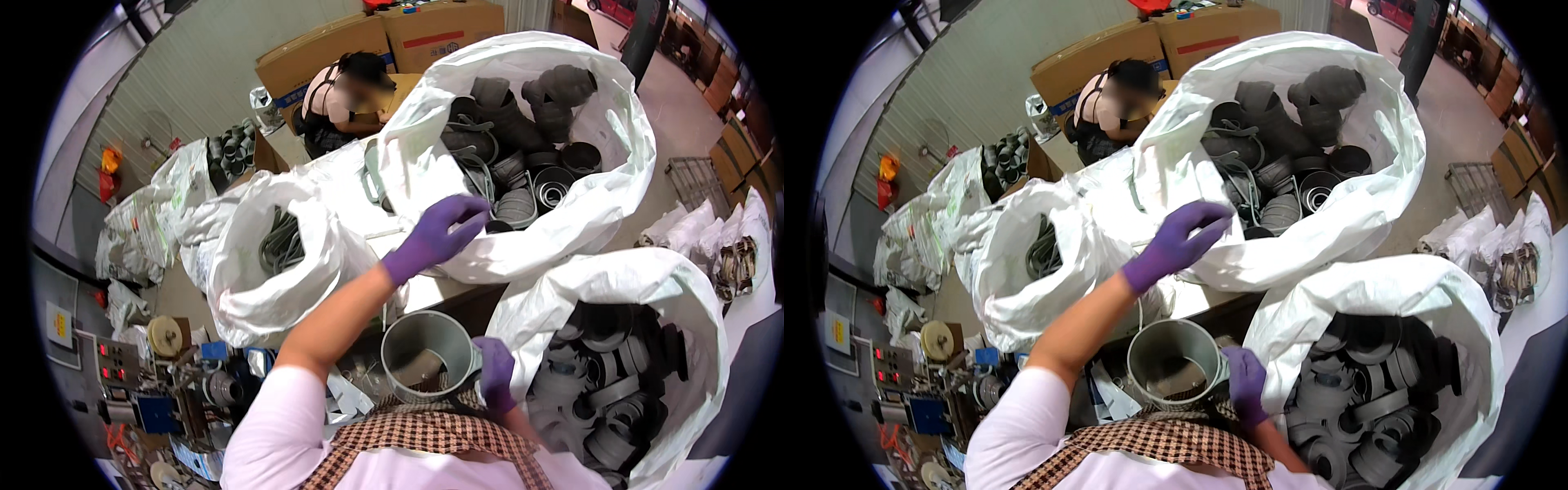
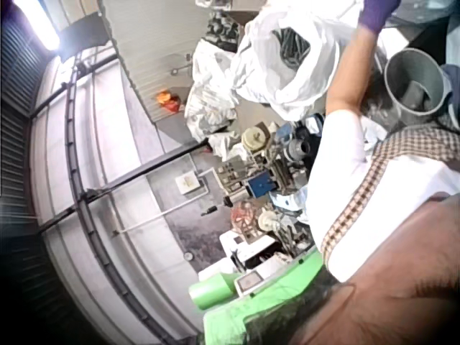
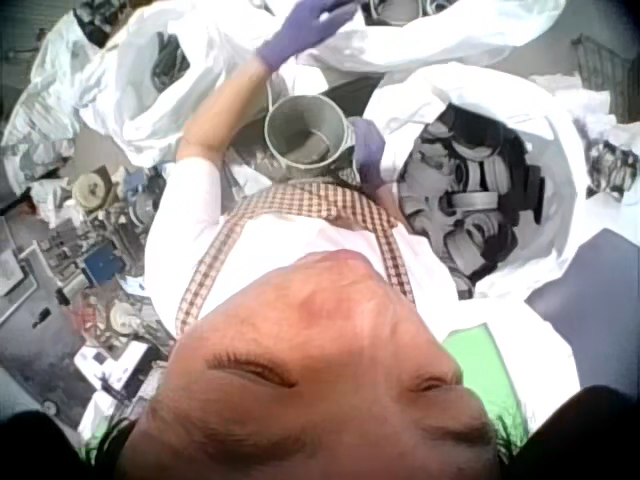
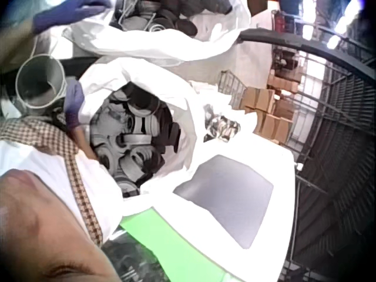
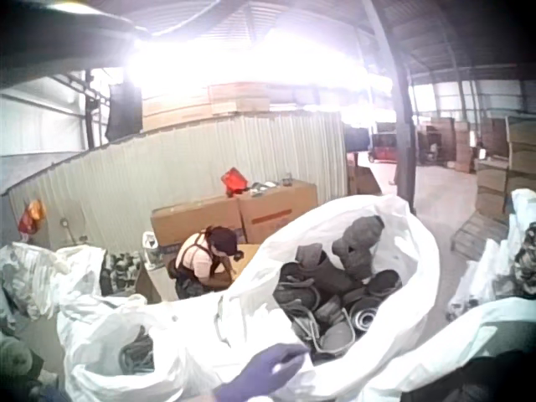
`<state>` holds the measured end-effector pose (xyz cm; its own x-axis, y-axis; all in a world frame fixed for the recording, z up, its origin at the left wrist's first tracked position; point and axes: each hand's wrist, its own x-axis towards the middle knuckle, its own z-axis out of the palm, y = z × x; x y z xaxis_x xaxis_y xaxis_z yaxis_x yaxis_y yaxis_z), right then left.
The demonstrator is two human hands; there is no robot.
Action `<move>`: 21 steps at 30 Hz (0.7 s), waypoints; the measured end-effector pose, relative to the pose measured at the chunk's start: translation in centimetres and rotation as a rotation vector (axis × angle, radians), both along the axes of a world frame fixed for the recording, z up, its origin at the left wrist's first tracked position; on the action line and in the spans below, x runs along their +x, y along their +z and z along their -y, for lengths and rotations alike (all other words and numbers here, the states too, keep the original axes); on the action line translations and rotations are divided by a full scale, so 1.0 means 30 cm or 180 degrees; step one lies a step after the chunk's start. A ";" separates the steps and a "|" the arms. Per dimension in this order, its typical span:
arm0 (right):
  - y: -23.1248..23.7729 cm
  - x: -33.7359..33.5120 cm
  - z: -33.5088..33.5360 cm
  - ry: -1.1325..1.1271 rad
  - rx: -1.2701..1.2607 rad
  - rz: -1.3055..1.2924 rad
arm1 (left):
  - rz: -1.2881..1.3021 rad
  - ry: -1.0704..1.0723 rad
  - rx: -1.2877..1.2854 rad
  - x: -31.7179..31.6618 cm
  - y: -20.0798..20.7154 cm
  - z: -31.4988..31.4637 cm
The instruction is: The person assembles light green electric kettles by hand. They retrieve the kettle base and lid from large white sacks, place the base on a workbench, and secure the lid onto the body. The person then places the assembled unit into a sack and repeats the process with another unit.
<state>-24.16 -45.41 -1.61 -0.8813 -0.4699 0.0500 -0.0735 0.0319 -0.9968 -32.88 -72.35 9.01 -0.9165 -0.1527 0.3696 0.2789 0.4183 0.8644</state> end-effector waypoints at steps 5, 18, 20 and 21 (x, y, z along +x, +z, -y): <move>-0.046 -0.063 -0.110 0.0613 -0.0092 0.0546 | 0.0786 0.0188 -0.0103 -0.814 -0.483 0.216; -0.100 -0.135 -0.047 0.0644 -0.0062 0.1463 | 0.0454 0.0624 0.1107 -0.993 -0.498 0.075; 0.068 -0.200 0.015 0.0971 0.0363 0.0938 | -0.0271 0.0296 0.0242 -0.758 -0.282 0.155; 0.053 -0.188 0.049 0.1037 0.0213 0.0758 | -0.0893 0.0325 -0.1189 -0.622 -0.180 0.191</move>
